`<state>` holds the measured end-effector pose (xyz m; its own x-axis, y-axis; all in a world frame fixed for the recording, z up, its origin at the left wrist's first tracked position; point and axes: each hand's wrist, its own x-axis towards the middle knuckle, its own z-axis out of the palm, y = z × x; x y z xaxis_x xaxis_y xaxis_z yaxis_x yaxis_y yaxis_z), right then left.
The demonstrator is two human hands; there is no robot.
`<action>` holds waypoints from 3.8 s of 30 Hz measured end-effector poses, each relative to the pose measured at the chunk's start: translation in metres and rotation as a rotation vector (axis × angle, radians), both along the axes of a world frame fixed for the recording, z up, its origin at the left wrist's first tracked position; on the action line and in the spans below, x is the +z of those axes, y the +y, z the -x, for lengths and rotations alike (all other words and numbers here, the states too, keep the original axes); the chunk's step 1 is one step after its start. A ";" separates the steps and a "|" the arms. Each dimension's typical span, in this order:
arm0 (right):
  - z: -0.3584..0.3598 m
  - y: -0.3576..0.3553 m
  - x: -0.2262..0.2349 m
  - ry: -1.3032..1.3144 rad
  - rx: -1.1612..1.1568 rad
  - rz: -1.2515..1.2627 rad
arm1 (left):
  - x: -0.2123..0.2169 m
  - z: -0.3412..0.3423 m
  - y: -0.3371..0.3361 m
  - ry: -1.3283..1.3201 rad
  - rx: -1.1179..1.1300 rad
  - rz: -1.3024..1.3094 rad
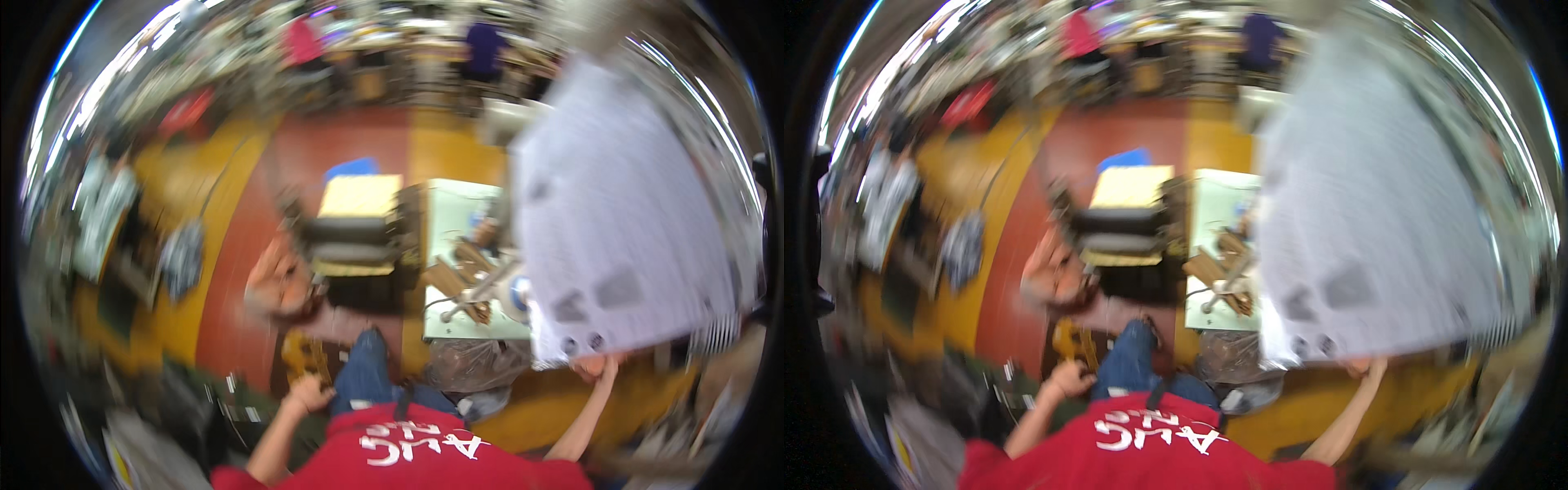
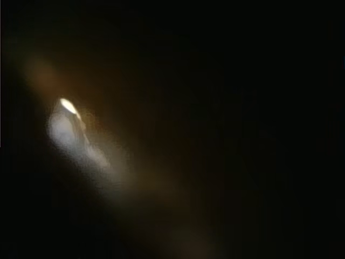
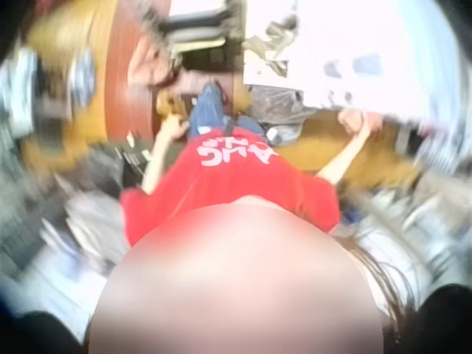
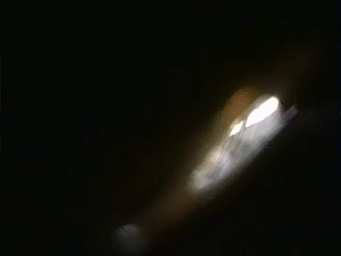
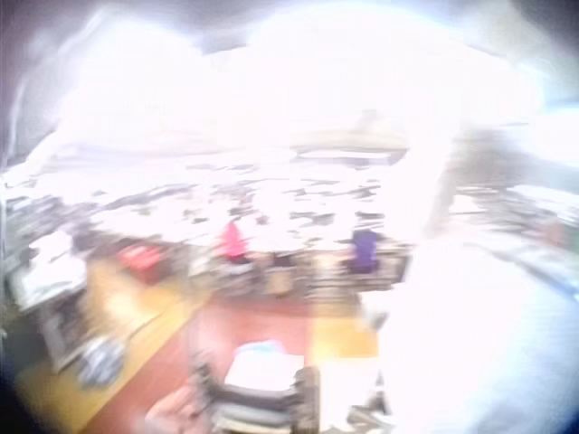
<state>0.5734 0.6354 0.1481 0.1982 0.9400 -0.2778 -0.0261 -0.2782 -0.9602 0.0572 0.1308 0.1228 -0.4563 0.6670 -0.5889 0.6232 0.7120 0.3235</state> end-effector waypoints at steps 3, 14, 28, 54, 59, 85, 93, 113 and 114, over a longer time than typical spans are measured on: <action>0.018 0.070 0.001 -0.182 0.065 -0.090 | -0.008 -0.018 -0.037 0.073 0.171 0.170; 0.025 0.069 -0.035 -0.684 -0.045 -0.314 | -0.032 -0.059 -0.041 -0.118 0.430 0.184; 0.076 -0.210 -0.169 -0.894 0.104 -0.002 | -0.039 0.119 0.015 -0.021 0.254 -0.044; 0.620 -0.350 -0.385 -0.789 2.275 0.175 | -0.490 0.500 0.008 -0.147 0.800 0.017; 0.581 -0.343 -0.375 -0.284 1.661 0.770 | -0.564 0.464 0.014 -0.236 0.956 0.005; 0.601 -0.335 -0.348 -0.736 2.102 0.419 | -0.548 0.464 0.015 0.051 1.093 -0.348; 0.616 -0.347 -0.337 -0.847 1.984 0.305 | -0.538 0.485 0.025 0.044 1.252 -0.273; 0.630 -0.352 -0.346 -1.103 2.041 0.295 | -0.495 0.493 -0.063 -0.319 1.086 -0.610; 0.628 -0.355 -0.344 -1.139 2.044 0.281 | -0.498 0.498 -0.070 -0.388 1.080 -0.628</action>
